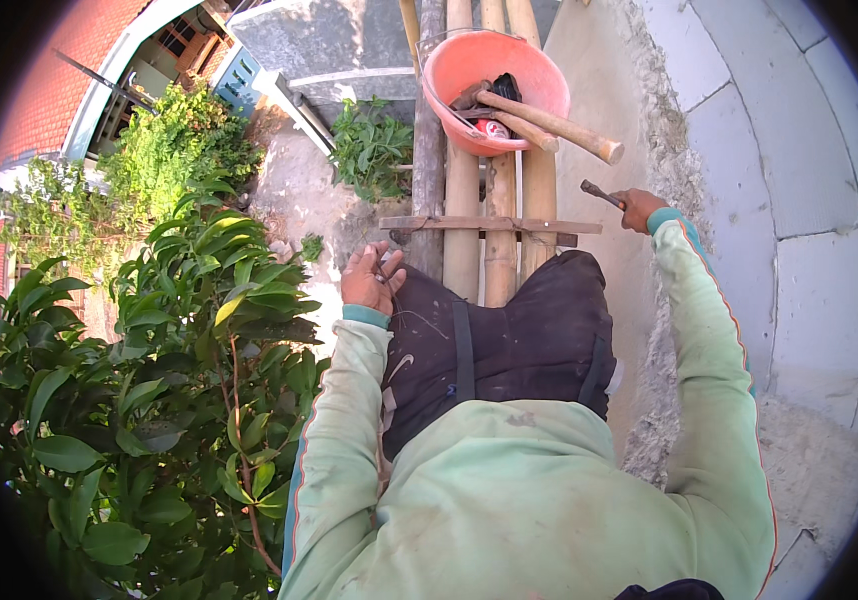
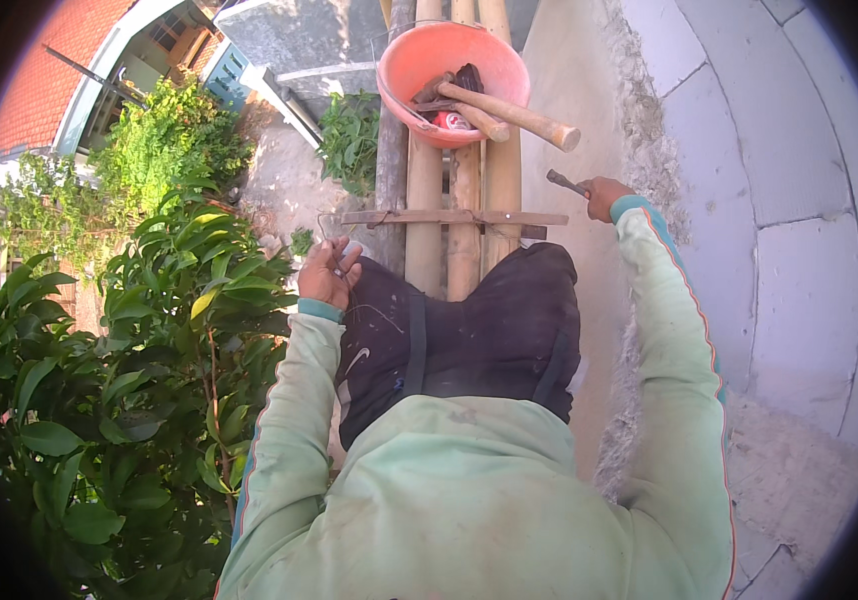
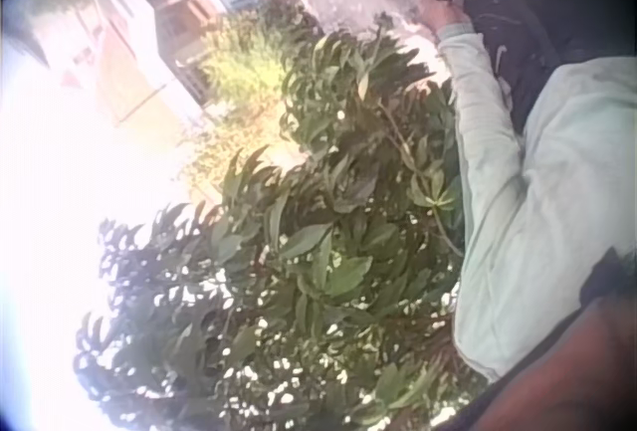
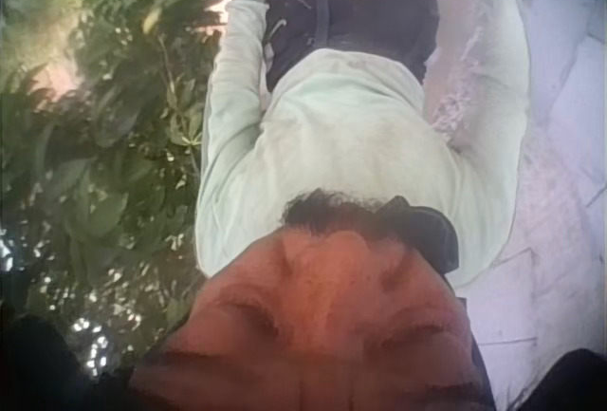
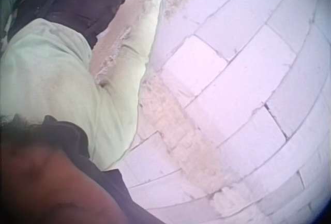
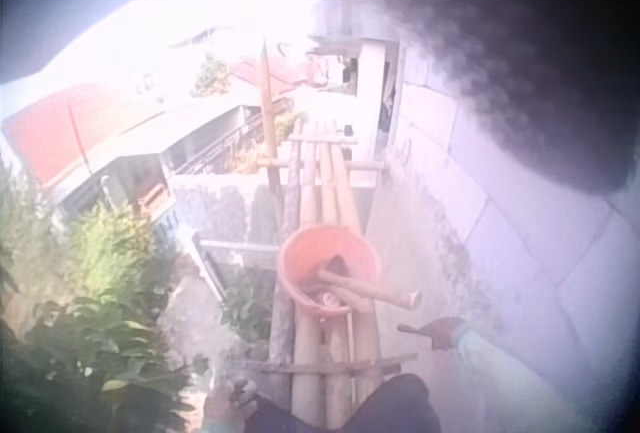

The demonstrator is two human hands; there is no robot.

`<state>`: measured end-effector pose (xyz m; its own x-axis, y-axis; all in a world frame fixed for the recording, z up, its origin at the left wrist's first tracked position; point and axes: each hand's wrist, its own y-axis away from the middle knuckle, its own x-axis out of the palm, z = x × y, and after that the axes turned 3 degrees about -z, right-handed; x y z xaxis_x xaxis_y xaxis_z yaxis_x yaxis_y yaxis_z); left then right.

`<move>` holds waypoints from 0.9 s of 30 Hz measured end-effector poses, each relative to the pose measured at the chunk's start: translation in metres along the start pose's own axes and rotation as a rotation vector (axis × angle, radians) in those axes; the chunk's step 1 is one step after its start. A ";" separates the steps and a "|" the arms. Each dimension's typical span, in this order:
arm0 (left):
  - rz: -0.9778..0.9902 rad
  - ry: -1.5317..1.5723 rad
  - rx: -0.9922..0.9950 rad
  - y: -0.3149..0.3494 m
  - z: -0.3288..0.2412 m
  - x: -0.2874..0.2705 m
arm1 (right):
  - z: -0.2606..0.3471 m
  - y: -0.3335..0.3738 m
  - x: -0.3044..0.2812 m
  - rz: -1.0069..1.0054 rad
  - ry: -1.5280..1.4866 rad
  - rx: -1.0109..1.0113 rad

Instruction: The person secures bamboo poles on a scaffolding platform using wire and pliers. They repeatedly wrap wire around the joints, twist it with pliers, and trim the excess. The person works on multiple joints to stabilize the structure.

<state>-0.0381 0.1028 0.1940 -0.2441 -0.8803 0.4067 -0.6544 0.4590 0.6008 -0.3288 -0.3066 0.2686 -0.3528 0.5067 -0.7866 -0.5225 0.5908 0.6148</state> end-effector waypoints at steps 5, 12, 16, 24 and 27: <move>0.004 0.141 0.040 0.033 -0.028 -0.059 | -0.023 -0.031 0.039 0.244 -0.140 0.100; -0.131 0.204 0.125 0.081 -0.047 -0.167 | -0.023 -0.039 0.052 0.464 0.287 0.100; -0.190 0.206 0.102 0.092 -0.039 -0.199 | -0.023 -0.043 0.060 0.371 0.332 0.047; -0.176 0.247 0.060 0.101 -0.020 -0.215 | -0.003 -0.006 0.030 0.195 0.196 0.095; -0.241 0.174 0.101 0.112 -0.023 -0.223 | -0.013 -0.002 0.038 0.099 0.308 0.169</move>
<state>-0.0399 0.3535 0.1863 0.0476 -0.9247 0.3777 -0.7483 0.2174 0.6267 -0.3515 -0.2963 0.2366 -0.6262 0.3689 -0.6869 -0.3475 0.6566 0.6694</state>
